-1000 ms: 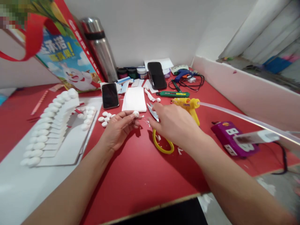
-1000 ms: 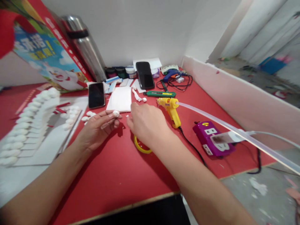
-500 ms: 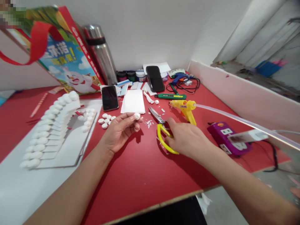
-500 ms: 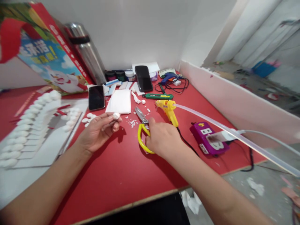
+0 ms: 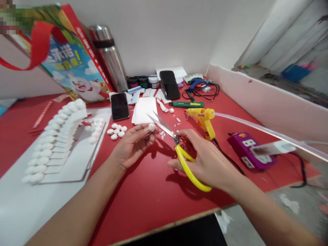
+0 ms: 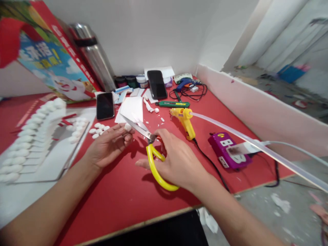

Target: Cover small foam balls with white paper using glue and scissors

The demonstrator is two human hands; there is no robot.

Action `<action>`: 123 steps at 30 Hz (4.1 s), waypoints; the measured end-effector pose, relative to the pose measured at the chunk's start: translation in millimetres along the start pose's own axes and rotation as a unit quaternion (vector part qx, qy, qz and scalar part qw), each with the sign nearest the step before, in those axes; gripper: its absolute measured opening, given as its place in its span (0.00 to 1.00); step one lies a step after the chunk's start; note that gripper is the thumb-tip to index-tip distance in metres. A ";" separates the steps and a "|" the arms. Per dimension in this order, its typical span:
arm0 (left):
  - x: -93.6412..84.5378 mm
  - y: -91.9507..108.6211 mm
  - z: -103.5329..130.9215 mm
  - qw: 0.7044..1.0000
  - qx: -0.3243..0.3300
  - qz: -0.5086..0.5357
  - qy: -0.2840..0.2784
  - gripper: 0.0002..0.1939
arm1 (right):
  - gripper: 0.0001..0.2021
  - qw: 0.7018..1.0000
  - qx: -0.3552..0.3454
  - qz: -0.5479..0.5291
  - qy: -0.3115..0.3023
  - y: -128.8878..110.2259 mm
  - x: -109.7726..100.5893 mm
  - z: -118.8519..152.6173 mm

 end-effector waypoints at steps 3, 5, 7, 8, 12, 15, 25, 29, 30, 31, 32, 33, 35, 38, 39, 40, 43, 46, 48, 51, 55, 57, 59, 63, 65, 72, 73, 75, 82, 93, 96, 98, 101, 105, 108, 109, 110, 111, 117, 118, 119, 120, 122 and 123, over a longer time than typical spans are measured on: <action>-1.4 -0.4 0.3 1.000 0.005 0.004 0.008 0.07 | 0.30 0.999 -0.009 0.030 0.009 -5.6 5.1 1.2; -2.1 -0.4 0.0 1.000 0.009 0.002 0.009 0.09 | 0.30 0.999 -0.016 0.049 0.016 -6.7 6.9 1.3; -0.7 -0.1 -0.2 1.000 0.012 -0.008 -0.004 0.09 | 0.31 0.998 -0.027 0.059 0.024 -6.9 7.4 1.5; 0.4 0.5 0.0 1.000 0.016 -0.014 -0.011 0.08 | 0.31 0.997 -0.035 0.063 0.028 -7.0 7.4 1.8; 3.6 4.3 1.5 0.999 0.033 -0.031 -0.027 0.08 | 0.32 0.995 -0.053 0.071 0.037 -6.8 6.7 3.2; 4.6 6.9 2.3 0.998 0.043 -0.039 -0.031 0.07 | 0.33 0.996 -0.051 0.061 0.036 -6.6 6.3 3.5; 3.7 7.4 0.9 0.996 0.053 -0.049 -0.043 0.05 | 0.26 0.997 -0.054 0.053 0.034 -6.4 7.0 3.1; 2.3 7.1 0.4 0.997 0.051 -0.051 -0.038 0.06 | 0.21 0.992 -0.075 0.078 0.059 -6.5 6.3 4.0; 2.2 7.2 0.3 0.997 0.050 -0.053 -0.037 0.07 | 0.21 0.991 -0.081 0.084 0.066 -6.7 5.8 4.3; 2.1 7.3 0.3 0.997 0.050 -0.054 -0.036 0.07 | 0.21 0.990 -0.085 0.091 0.071 -6.6 5.4 4.6; 2.1 7.4 0.3 0.997 0.049 -0.054 -0.035 0.07 | 0.21 0.988 -0.088 0.098 0.075 -6.3 5.0 5.0; 2.1 7.5 0.3 0.997 0.048 -0.054 -0.034 0.07 | 0.21 0.987 -0.091 0.106 0.077 -5.9 4.8 5.3; 2.0 7.4 0.5 0.997 0.043 -0.050 -0.028 0.07 | 0.20 0.985 -0.097 0.123 0.080 -5.4 4.4 6.5; 2.6 7.6 0.9 0.998 0.039 -0.039 -0.026 0.07 | 0.17 0.983 -0.103 0.129 0.084 -4.7 3.6 8.7; 3.2 7.8 1.1 0.998 0.040 -0.039 -0.030 0.07 | 0.17 0.984 -0.099 0.121 0.083 -3.7 3.3 9.0; 3.7 8.1 1.3 0.998 0.042 -0.041 -0.035 0.07 | 0.17 0.986 -0.089 0.112 0.083 -2.2 2.8 8.9; 3.6 8.8 1.8 0.997 0.045 -0.048 -0.046 0.08 | 0.19 0.989 -0.037 0.115 0.088 4.9 -0.7 5.8; 1.8 9.0 2.3 0.997 0.044 -0.048 -0.047 0.09 | 0.17 0.980 0.027 0.175 0.092 12.4 -6.1 -1.3; 1.5 9.5 3.0 0.996 0.048 -0.059 -0.046 0.10 | 0.15 0.969 0.064 0.224 0.080 16.3 -8.2 -6.8; 4.0 12.4 4.9 0.993 0.073 -0.088 -0.042 0.10 | 0.14 0.960 0.087 0.261 0.058 18.7 -7.0 -12.7; 10.6 17.4 7.9 0.985 0.114 -0.124 -0.038 0.10 | 0.17 0.975 0.062 0.205 0.065 17.7 -2.9 -14.0; 12.1 19.2 8.8 0.982 0.130 -0.135 -0.032 0.10 | 0.20 0.979 0.056 0.181 0.075 18.6 -2.1 -13.3; 11.7 20.4 9.2 0.977 0.147 -0.151 -0.025 0.11 | 0.19 0.977 0.058 0.191 0.075 20.2 -1.2 -13.0; 10.3 22.6 10.2 0.958 0.191 -0.214 -0.017 0.12 | 0.16 0.959 0.073 0.269 0.049 23.6 2.7 -13.5; 11.8 24.3 11.7 0.942 0.217 -0.256 -0.019 0.12 | 0.15 0.951 0.078 0.298 0.038 24.1 5.0 -14.4; 20.5 28.4 17.5 0.892 0.277 -0.357 -0.017 0.09 | 0.13 0.940 0.085 0.331 0.017 19.9 10.5 -19.9; 21.2 28.6 18.0 0.888 0.281 -0.363 -0.018 0.09 | 0.13 0.941 0.087 0.328 0.014 19.7 10.9 -20.1; 21.3 29.0 18.4 0.884 0.286 -0.370 -0.015 0.09 | 0.14 0.942 0.092 0.321 0.015 19.8 10.8 -19.6; 15.9 26.2 15.2 0.896 0.253 -0.364 0.014 0.09 | 0.13 0.933 0.059 0.354 -0.018 8.5 10.3 -20.9; 20.4 27.6 18.9 0.873 0.292 -0.391 -0.016 0.06 | 0.14 0.998 -0.023 -0.002 0.052 -26.1 -5.0 -47.9; 19.8 29.3 19.3 0.868 0.305 -0.392 -0.014 0.07 | 0.12 0.950 0.055 -0.304 -0.039 -11.6 24.9 -63.5; 17.0 28.7 17.6 0.871 0.294 -0.392 -0.004 0.07 | 0.15 0.912 0.087 -0.397 -0.056 -4.7 39.8 -68.5; 12.6 26.8 14.4 0.886 0.269 -0.377 0.012 0.08 | 0.17 0.881 0.094 -0.463 -0.035 2.9 49.6 -69.6; 5.6 19.4 8.2 0.930 0.195 -0.310 0.031 0.12 | 0.17 0.856 0.095 -0.508 -0.021 10.8 54.1 -67.9; 0.1 15.4 5.3 0.949 0.154 -0.269 0.053 0.11 | 0.16 0.855 0.096 -0.508 -0.035 12.8 55.0 -68.6; -1.3 15.1 4.8 0.953 0.150 -0.255 0.056 0.11 | 0.16 0.856 0.093 -0.508 -0.041 12.1 54.8 -69.0; -2.4 14.6 4.3 0.957 0.147 -0.242 0.058 0.11 | 0.16 0.855 0.089 -0.509 -0.046 10.9 54.2 -69.2; -3.5 13.9 3.9 0.961 0.143 -0.230 0.058 0.11 | 0.17 0.854 0.084 -0.511 -0.050 9.4 53.5 -69.3; -6.7 12.5 4.0 0.963 0.145 -0.213 0.074 0.10 | 0.16 0.856 0.074 -0.510 -0.045 3.4 49.9 -66.3; -6.6 12.5 4.2 0.962 0.148 -0.216 0.077 0.10 | 0.16 0.857 0.073 -0.508 -0.045 2.9 49.8 -65.9; -6.6 12.6 4.3 0.961 0.152 -0.219 0.080 0.10 | 0.16 0.859 0.072 -0.505 -0.046 2.5 49.9 -65.6; -6.5 12.6 4.4 0.959 0.155 -0.221 0.083 0.09 | 0.16 0.860 0.072 -0.504 -0.045 2.4 50.0 -65.5; -6.4 12.5 4.3 0.958 0.160 -0.222 0.085 0.09 | 0.16 0.861 0.069 -0.502 -0.041 2.5 49.6 -65.8; -6.4 12.4 4.0 0.958 0.161 -0.220 0.085 0.09 | 0.17 0.861 0.066 -0.502 -0.040 2.6 49.5 -66.2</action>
Point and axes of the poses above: each hand's wrist, its own z-axis away from the middle knuckle, its own x-axis out of the palm, y = z × x, the point moved 7 cm from there along -z, towards the middle knuckle, and after that the axes turned 2 degrees about y, right-handed, at the moved point
